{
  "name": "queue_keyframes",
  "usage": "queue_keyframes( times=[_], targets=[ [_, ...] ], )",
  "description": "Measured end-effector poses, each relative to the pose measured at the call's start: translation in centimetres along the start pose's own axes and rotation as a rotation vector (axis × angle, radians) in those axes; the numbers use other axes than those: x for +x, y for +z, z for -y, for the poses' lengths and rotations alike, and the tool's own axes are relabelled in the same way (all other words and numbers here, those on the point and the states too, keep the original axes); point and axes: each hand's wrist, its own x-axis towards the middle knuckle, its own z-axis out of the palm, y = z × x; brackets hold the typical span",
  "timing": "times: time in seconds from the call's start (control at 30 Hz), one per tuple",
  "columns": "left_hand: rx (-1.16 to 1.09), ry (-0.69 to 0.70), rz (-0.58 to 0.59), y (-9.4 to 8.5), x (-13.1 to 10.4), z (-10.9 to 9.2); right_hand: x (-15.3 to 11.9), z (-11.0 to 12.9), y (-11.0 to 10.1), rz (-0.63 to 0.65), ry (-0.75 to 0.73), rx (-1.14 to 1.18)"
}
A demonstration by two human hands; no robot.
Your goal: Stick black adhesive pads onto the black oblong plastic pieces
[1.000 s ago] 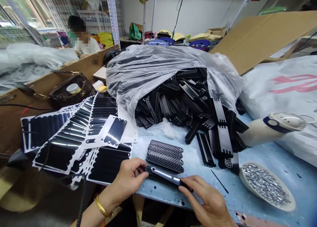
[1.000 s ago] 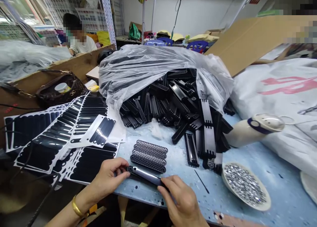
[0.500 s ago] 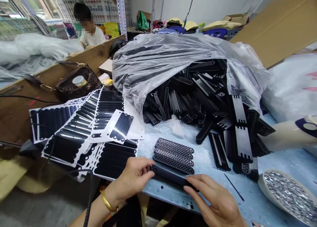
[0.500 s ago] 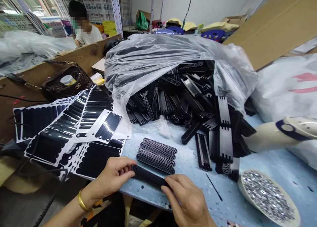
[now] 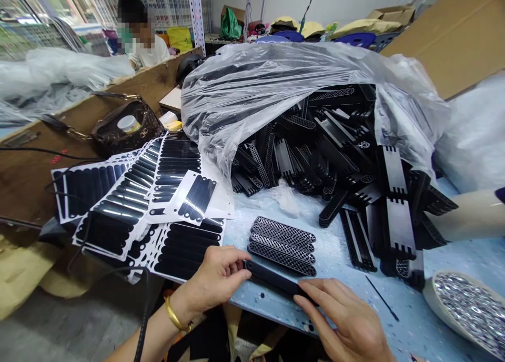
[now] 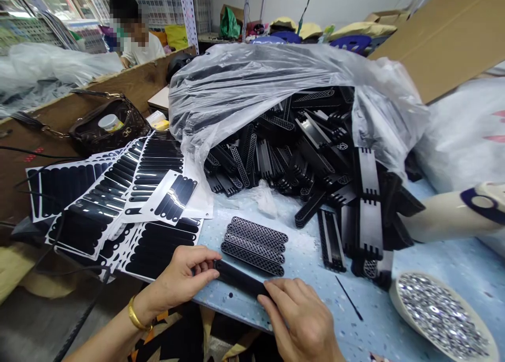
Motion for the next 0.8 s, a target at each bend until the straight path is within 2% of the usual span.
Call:
queue_keyframes(
  times=[0.33,0.53,0.8],
  targets=[
    [0.003,0.019,-0.012,0.05,-0.03,0.10,-0.79,-0.36,0.52,0.042,-0.007,-0.082],
    [0.010,0.011,-0.004,0.02,0.01,0.23,-0.65,-0.06,0.64,0.010,-0.007,-0.087],
    [0.071,0.050,-0.032,-0.06,0.23,-0.58,-0.49,0.24,0.68,0.015,0.019,-0.091]
  ],
)
